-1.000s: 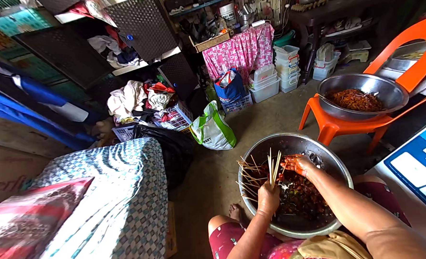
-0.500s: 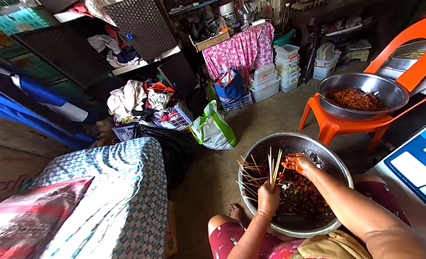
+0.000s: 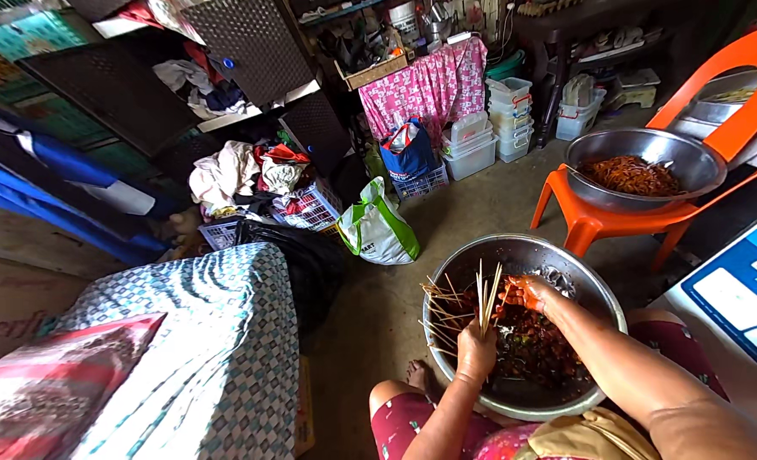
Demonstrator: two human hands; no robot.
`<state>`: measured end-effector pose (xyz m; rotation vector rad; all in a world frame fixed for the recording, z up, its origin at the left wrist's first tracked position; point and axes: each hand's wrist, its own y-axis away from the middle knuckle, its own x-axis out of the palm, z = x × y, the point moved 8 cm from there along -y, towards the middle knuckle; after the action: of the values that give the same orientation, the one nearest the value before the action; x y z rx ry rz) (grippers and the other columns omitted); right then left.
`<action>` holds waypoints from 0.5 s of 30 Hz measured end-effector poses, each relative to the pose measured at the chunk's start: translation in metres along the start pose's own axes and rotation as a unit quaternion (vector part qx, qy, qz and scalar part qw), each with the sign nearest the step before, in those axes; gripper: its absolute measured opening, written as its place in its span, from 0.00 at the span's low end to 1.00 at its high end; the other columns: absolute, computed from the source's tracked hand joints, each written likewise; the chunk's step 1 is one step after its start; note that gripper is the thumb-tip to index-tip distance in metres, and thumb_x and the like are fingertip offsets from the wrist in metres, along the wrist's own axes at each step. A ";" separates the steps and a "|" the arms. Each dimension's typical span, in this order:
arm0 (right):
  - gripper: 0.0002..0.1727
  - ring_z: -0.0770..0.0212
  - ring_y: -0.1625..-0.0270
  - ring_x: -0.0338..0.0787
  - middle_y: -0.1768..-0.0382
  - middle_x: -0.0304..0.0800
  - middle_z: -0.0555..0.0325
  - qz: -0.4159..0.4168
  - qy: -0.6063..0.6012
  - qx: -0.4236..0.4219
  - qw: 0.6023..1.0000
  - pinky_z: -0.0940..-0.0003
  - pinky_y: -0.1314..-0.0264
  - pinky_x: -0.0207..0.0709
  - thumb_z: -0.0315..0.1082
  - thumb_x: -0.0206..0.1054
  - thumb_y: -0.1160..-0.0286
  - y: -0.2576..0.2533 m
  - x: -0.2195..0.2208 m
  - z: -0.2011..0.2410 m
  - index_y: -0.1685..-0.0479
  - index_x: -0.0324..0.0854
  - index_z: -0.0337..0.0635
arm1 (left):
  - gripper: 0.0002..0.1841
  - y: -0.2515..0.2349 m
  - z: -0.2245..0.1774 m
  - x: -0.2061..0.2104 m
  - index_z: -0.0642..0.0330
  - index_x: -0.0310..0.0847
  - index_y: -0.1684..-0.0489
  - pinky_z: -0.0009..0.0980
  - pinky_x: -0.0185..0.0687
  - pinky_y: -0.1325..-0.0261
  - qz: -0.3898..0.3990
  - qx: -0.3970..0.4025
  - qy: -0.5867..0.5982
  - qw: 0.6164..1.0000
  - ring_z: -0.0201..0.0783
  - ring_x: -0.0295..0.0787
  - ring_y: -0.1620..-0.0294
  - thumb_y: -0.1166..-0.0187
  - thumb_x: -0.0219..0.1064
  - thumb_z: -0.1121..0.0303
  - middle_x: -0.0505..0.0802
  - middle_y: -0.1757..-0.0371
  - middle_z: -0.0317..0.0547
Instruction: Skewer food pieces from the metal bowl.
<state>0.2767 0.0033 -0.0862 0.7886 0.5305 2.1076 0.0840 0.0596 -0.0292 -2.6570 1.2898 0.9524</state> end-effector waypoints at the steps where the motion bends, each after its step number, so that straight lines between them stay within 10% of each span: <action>1: 0.13 0.58 0.69 0.88 0.65 0.80 0.50 -0.006 0.002 0.000 1.000 0.63 0.61 0.89 0.33 0.51 0.06 0.002 0.000 0.001 0.40 0.72 0.32 | 0.10 0.000 0.000 0.000 0.66 0.85 0.52 0.45 0.82 0.52 0.000 0.004 0.003 1.000 0.43 0.85 0.64 0.17 0.65 0.67 0.88 0.65 0.50; 15: 0.15 0.55 0.67 0.91 0.65 0.84 0.48 0.025 0.017 0.050 0.998 0.61 0.62 0.89 0.37 0.51 0.06 0.005 0.010 -0.018 0.38 0.71 0.34 | 0.10 0.003 -0.001 0.000 0.67 0.85 0.51 0.47 0.82 0.50 -0.012 -0.011 -0.005 1.000 0.45 0.87 0.61 0.17 0.63 0.68 0.89 0.64 0.52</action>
<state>0.2568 0.0062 -0.0923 0.8315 0.6447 2.1567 0.0821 0.0578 -0.0278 -2.6732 1.2500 0.9823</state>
